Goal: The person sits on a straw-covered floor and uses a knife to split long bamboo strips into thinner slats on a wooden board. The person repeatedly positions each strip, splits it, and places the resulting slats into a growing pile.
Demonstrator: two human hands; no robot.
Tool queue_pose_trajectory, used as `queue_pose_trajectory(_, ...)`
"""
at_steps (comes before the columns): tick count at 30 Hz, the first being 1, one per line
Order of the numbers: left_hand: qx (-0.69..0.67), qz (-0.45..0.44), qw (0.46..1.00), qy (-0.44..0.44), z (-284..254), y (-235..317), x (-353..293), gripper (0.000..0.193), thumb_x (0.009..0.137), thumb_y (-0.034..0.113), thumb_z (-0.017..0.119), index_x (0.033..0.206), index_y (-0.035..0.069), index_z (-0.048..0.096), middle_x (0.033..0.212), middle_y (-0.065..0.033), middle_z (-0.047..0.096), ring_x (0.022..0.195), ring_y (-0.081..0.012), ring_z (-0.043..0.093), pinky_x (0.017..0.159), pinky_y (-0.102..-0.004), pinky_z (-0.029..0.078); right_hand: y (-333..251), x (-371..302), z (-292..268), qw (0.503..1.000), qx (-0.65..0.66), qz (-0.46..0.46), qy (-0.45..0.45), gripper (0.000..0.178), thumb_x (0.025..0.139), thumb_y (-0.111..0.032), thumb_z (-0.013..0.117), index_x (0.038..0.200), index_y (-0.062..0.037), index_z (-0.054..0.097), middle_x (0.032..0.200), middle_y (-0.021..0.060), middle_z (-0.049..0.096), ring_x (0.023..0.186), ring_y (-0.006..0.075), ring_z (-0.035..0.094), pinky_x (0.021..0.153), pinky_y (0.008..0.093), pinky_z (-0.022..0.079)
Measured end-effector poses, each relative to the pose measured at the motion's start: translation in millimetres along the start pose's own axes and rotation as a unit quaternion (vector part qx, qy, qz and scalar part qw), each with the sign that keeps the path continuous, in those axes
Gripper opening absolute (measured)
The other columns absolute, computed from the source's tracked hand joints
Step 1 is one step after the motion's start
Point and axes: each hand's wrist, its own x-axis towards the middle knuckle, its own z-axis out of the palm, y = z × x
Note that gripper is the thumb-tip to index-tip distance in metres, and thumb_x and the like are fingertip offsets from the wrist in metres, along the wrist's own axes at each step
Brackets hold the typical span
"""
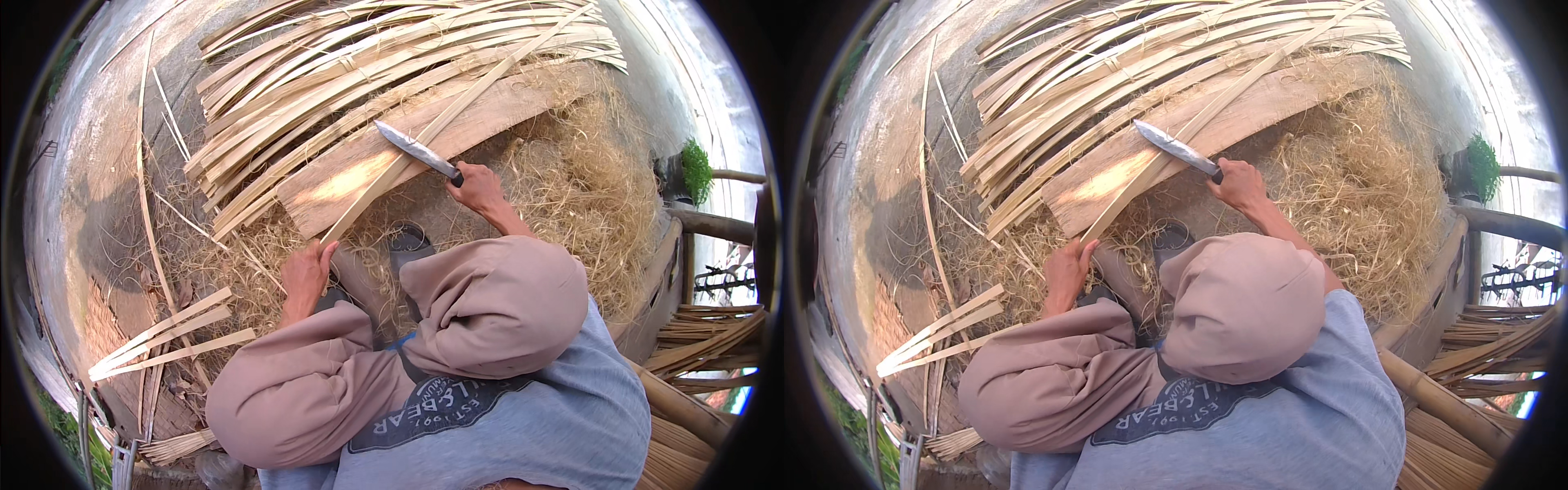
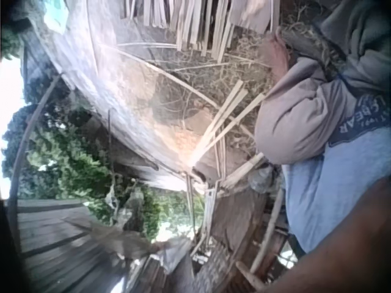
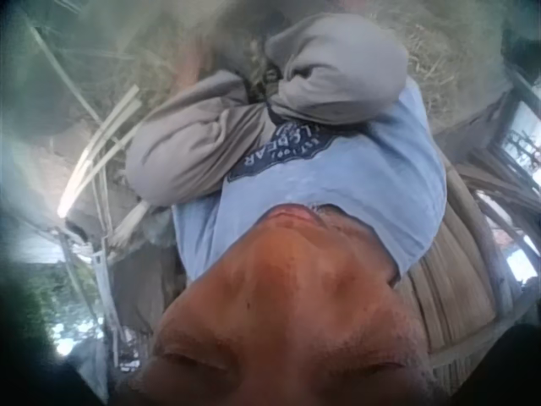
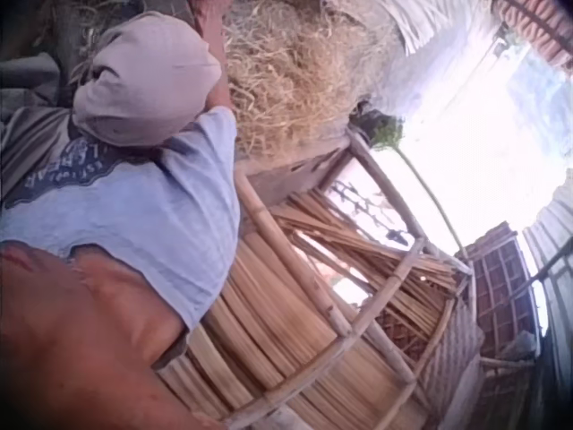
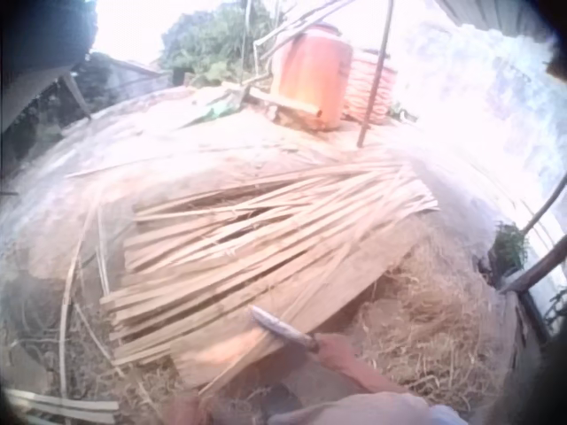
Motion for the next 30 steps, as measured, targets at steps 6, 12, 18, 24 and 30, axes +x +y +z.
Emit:
queue_pose_trajectory(6,-0.036,0.02,0.999,-0.003,-5.7,-7.2,-3.0,0.055,0.1,0.048,0.066,0.072,0.0,0.064,0.062,-0.0238,0.061,0.06,-0.0461,0.061,0.056,-0.0536,0.045,-4.5,-25.4,26.6,0.992,-0.001,-0.119,0.039,0.036,0.083,-0.036,0.078,0.09,-0.0018,0.069,0.079,0.0203,0.072,0.076,0.039,0.073,0.069,0.0486,0.058)
queue_pose_trajectory(12,-0.041,-0.01,0.999,-0.007,-2.9,-10.0,-12.5,0.051,0.099,0.047,0.067,0.074,0.003,0.067,0.064,-0.0226,0.063,0.064,-0.0447,0.064,0.058,-0.0528,0.047,79.5,46.3,-49.0,0.974,0.105,0.122,0.162,0.037,0.086,-0.033,0.067,0.075,0.0018,0.069,0.07,0.0232,0.07,0.067,0.0395,0.072,0.062,0.0488,0.056)
queue_pose_trajectory(18,-0.005,-0.027,1.0,0.006,-2.6,-15.3,-23.1,0.048,0.099,0.047,0.068,0.076,0.004,0.067,0.064,-0.0209,0.064,0.063,-0.0434,0.065,0.058,-0.0514,0.047,-12.0,-31.3,12.2,0.988,-0.034,-0.15,-0.02,0.04,0.085,-0.039,0.075,0.095,-0.0014,0.068,0.08,0.0234,0.072,0.075,0.0437,0.072,0.073,0.0522,0.059)
queue_pose_trajectory(24,-0.041,-0.008,0.998,-0.054,-13.1,-33.0,-30.3,0.049,0.098,0.048,0.069,0.086,0.001,0.068,0.064,-0.0199,0.063,0.056,-0.0371,0.062,0.055,-0.0468,0.047,157.3,70.5,-78.6,0.952,0.104,0.218,0.189,0.068,0.094,-0.061,0.062,0.072,0.0034,0.067,0.06,0.0209,0.065,0.065,0.0378,0.072,0.066,0.0484,0.057)
queue_pose_trajectory(30,-0.288,-0.134,0.903,-0.291,-33.1,-2.0,36.0,0.052,0.102,0.053,0.063,0.082,0.005,0.071,0.062,-0.0049,0.064,0.055,-0.0145,0.061,0.052,-0.0344,0.045,82.0,45.2,-43.6,0.981,0.059,0.111,0.149,0.084,0.097,-0.074,0.05,0.073,0.0056,0.065,0.074,0.0327,0.066,0.083,0.0461,0.071,0.077,0.0522,0.054)
